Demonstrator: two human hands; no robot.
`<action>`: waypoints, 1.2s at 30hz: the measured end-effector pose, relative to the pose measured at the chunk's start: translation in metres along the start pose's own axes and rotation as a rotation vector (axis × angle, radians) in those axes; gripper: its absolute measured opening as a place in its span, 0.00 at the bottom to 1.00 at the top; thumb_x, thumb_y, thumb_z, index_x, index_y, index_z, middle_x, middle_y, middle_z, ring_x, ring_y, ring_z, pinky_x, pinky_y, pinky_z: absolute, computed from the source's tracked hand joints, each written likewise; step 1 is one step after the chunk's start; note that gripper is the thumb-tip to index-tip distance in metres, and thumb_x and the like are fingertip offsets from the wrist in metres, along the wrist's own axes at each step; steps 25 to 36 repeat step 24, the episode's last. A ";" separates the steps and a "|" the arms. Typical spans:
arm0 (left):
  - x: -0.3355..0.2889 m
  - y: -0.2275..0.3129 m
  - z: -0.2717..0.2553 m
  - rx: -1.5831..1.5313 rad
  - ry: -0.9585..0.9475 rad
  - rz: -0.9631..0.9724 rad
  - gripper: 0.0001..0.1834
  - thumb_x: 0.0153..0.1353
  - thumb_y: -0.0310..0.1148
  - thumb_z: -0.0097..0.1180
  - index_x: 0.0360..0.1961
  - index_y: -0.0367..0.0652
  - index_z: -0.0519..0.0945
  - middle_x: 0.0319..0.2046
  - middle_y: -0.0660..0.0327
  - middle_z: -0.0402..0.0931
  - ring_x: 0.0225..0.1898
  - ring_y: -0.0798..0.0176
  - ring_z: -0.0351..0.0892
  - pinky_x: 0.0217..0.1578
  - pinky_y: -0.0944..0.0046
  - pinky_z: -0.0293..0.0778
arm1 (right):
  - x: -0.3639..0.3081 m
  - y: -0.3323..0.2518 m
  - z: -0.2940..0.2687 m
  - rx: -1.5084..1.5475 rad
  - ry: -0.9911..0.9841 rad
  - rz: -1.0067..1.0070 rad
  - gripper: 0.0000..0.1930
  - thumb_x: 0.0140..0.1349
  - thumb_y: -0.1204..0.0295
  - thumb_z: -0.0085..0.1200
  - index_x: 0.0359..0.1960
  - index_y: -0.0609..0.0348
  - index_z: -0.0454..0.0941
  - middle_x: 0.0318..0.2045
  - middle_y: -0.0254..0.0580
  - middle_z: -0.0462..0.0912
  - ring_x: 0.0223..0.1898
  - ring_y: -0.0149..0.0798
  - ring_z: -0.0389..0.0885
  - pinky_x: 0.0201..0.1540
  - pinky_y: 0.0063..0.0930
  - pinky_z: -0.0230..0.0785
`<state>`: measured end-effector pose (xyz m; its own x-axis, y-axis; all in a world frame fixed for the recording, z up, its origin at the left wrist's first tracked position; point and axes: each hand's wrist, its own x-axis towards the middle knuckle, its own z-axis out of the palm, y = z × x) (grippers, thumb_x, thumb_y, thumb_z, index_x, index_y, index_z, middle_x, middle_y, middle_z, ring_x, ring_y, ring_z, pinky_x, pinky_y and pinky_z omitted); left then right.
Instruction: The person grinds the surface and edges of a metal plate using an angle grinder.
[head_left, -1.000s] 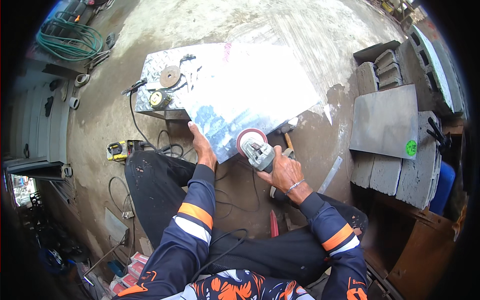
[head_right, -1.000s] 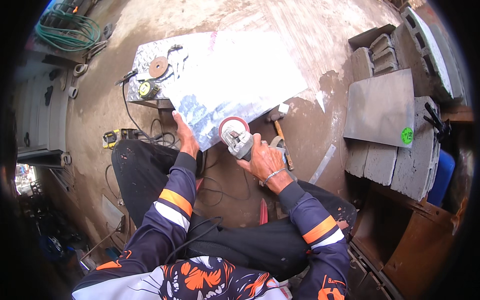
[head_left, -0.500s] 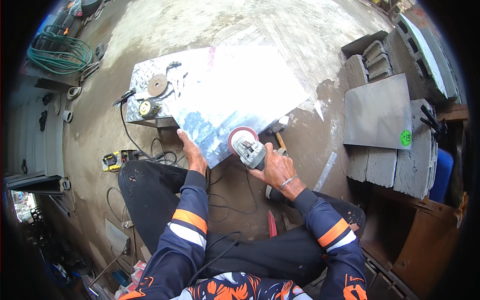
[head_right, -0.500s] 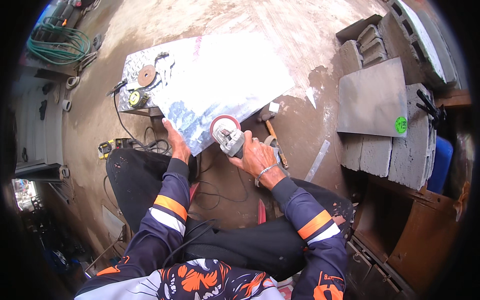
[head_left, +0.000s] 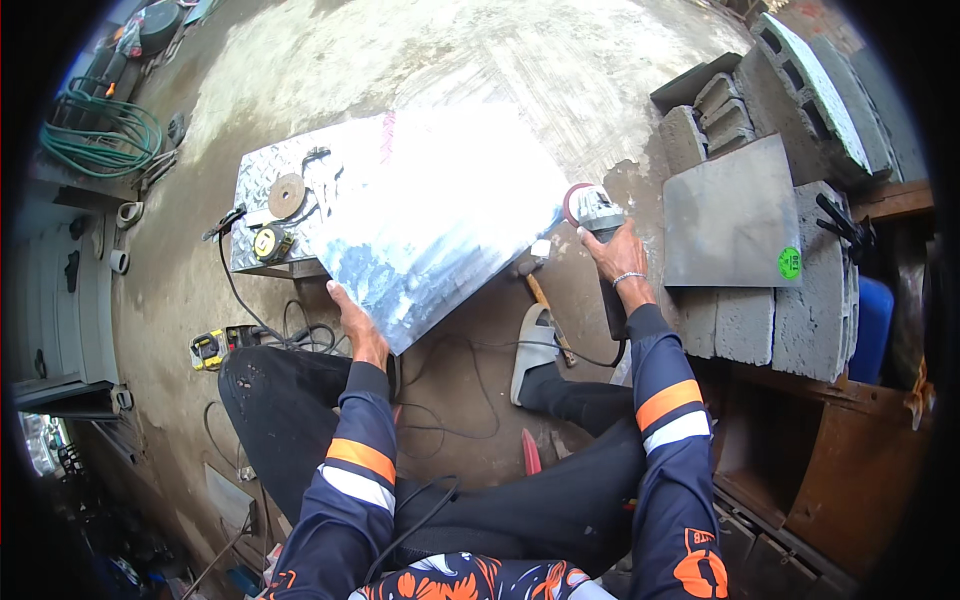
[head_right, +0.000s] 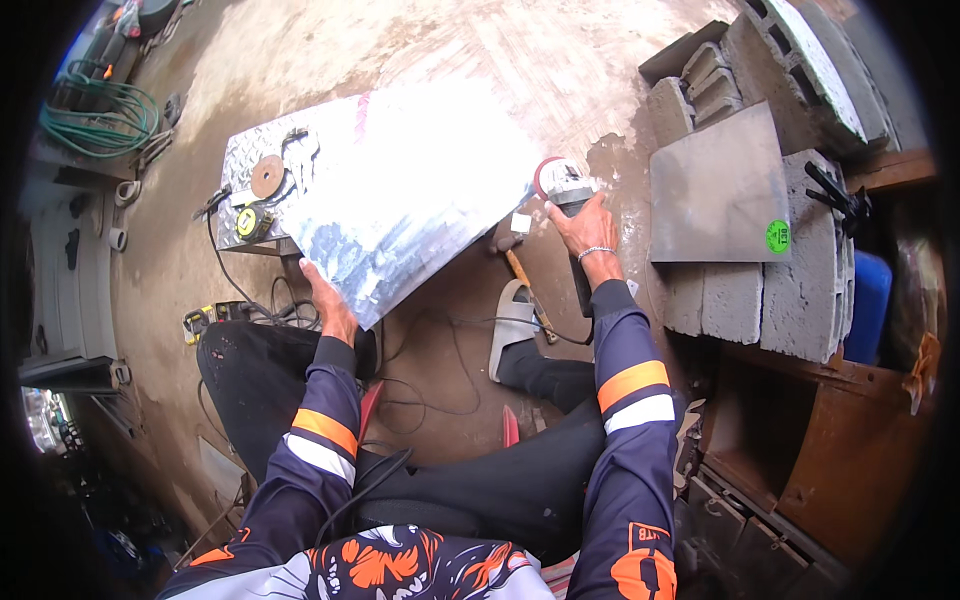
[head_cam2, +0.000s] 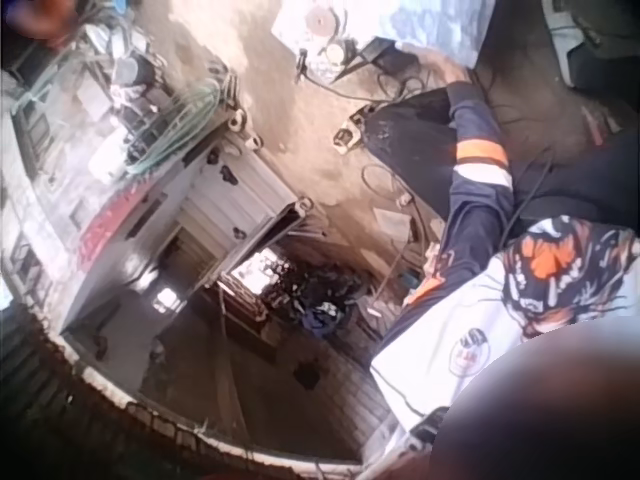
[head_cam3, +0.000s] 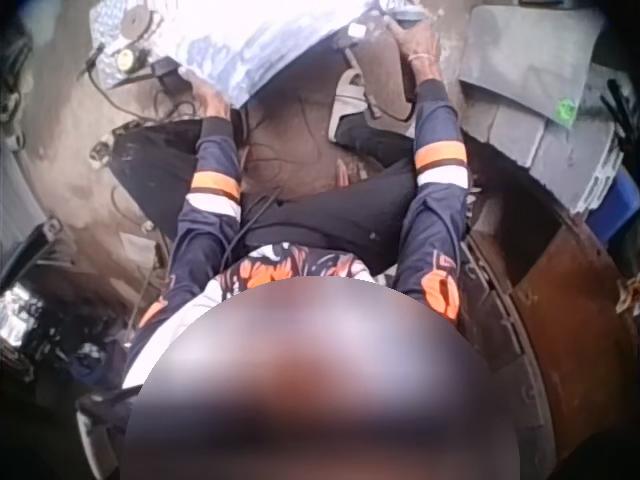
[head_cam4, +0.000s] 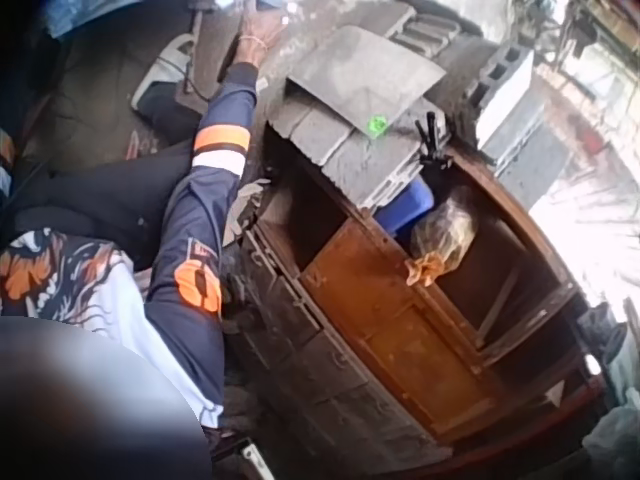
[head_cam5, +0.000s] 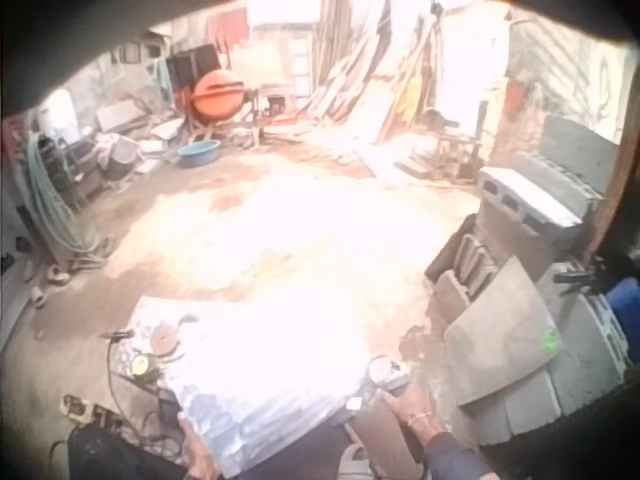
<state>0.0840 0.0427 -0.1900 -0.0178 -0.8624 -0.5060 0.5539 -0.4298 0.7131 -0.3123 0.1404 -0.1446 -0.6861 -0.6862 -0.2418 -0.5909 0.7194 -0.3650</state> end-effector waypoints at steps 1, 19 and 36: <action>0.001 0.002 -0.001 0.013 0.016 0.011 0.47 0.70 0.71 0.36 0.74 0.41 0.59 0.70 0.51 0.63 0.67 0.46 0.67 0.67 0.49 0.64 | 0.005 0.001 -0.002 0.035 -0.008 0.058 0.48 0.51 0.40 0.65 0.57 0.75 0.64 0.41 0.74 0.83 0.46 0.67 0.84 0.51 0.54 0.76; -0.005 0.030 -0.006 0.130 -0.071 0.027 0.48 0.58 0.62 0.66 0.68 0.35 0.68 0.59 0.53 0.76 0.59 0.52 0.78 0.60 0.51 0.74 | -0.040 0.022 -0.110 0.750 0.259 0.255 0.34 0.57 0.44 0.65 0.45 0.71 0.85 0.37 0.47 0.86 0.37 0.40 0.84 0.45 0.35 0.76; -0.008 0.040 0.013 0.080 -0.102 0.088 0.40 0.59 0.50 0.71 0.64 0.35 0.71 0.55 0.56 0.80 0.56 0.52 0.80 0.60 0.50 0.75 | -0.067 0.028 -0.116 1.233 0.278 0.265 0.30 0.62 0.49 0.64 0.52 0.65 0.84 0.40 0.38 0.84 0.37 0.37 0.83 0.41 0.30 0.76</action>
